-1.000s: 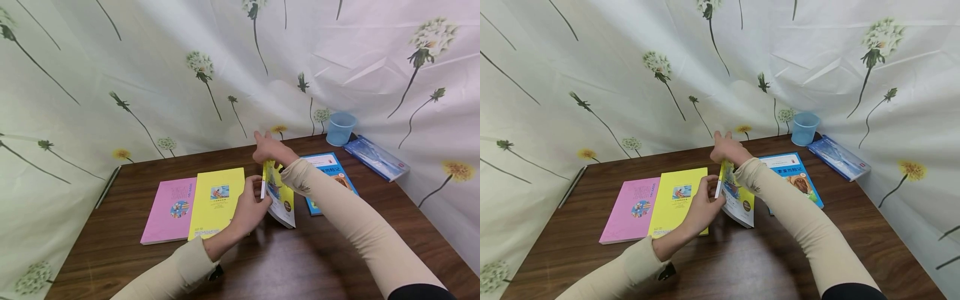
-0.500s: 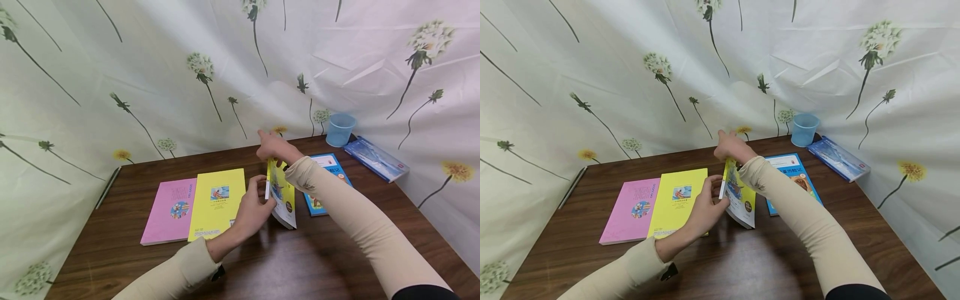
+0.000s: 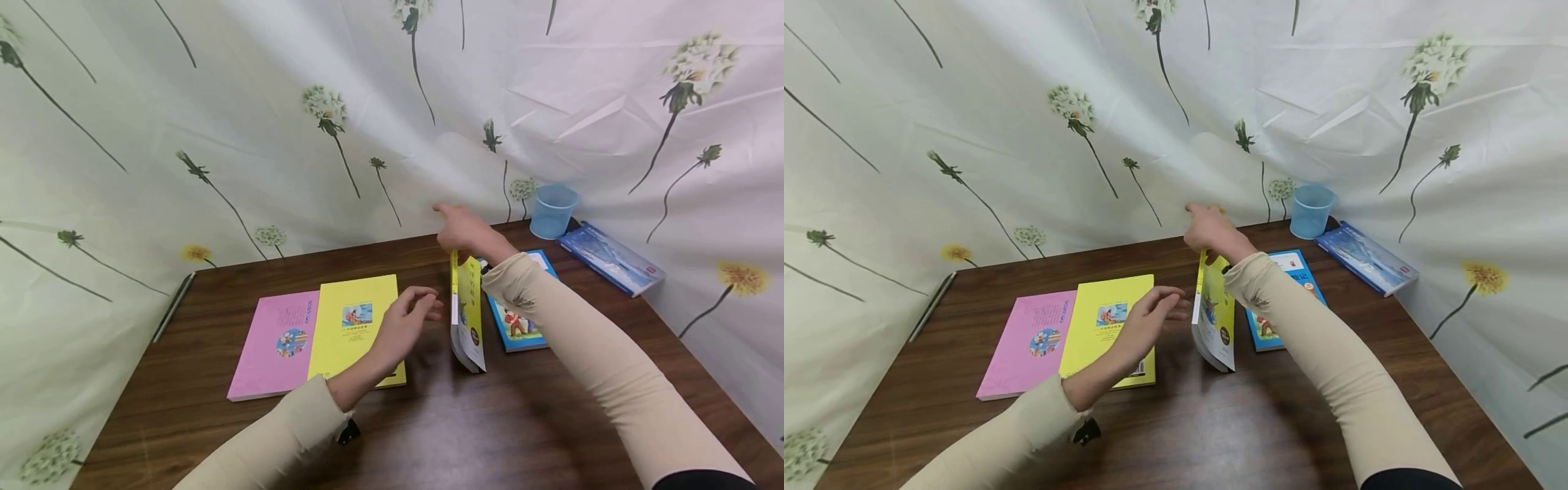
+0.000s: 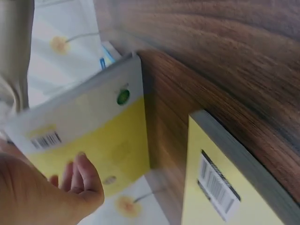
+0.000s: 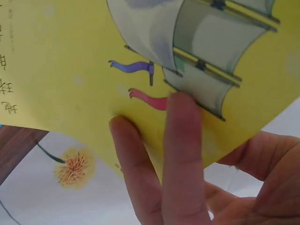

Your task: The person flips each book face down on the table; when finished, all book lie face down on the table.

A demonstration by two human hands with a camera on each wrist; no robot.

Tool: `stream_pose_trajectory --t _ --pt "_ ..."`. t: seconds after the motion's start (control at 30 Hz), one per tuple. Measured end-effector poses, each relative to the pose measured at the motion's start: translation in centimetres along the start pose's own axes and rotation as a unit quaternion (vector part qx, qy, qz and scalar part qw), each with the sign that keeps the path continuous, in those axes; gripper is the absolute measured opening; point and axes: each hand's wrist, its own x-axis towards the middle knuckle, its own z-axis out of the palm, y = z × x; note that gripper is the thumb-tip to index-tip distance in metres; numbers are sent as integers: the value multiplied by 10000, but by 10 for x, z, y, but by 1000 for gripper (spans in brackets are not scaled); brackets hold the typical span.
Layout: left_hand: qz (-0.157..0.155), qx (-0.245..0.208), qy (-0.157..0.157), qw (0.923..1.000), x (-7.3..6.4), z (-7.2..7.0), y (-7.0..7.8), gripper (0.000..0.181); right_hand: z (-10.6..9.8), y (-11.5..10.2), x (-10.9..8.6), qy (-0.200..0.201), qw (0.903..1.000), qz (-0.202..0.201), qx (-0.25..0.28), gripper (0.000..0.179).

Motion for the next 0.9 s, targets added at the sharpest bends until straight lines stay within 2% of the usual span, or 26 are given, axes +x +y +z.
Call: stream_pose_trajectory --t 0.1,0.27,0.43,0.6,0.77,0.9 --pt "-372 -378 95 9985 6 -3 -5 30 -6 6 -2 19 9998 -155 132 78" --pt "-846 -619 15 9945 11 -5 -14 32 -14 17 -8 27 9962 -86 867 79" --pt "-1360 -414 -497 9886 13 -5 -21 38 -21 31 -12 -29 9882 29 1532 82" --pt "-1879 -409 -1010 9761 15 -4 -28 45 -26 43 -13 -107 9821 49 1880 84" --pt "-2153 -559 -1281 9665 15 0 -34 52 -32 50 -17 -97 9755 162 2190 86" --pt "-2300 -652 -1379 9612 13 6 -36 51 -36 53 -20 -67 9671 175 2536 87"
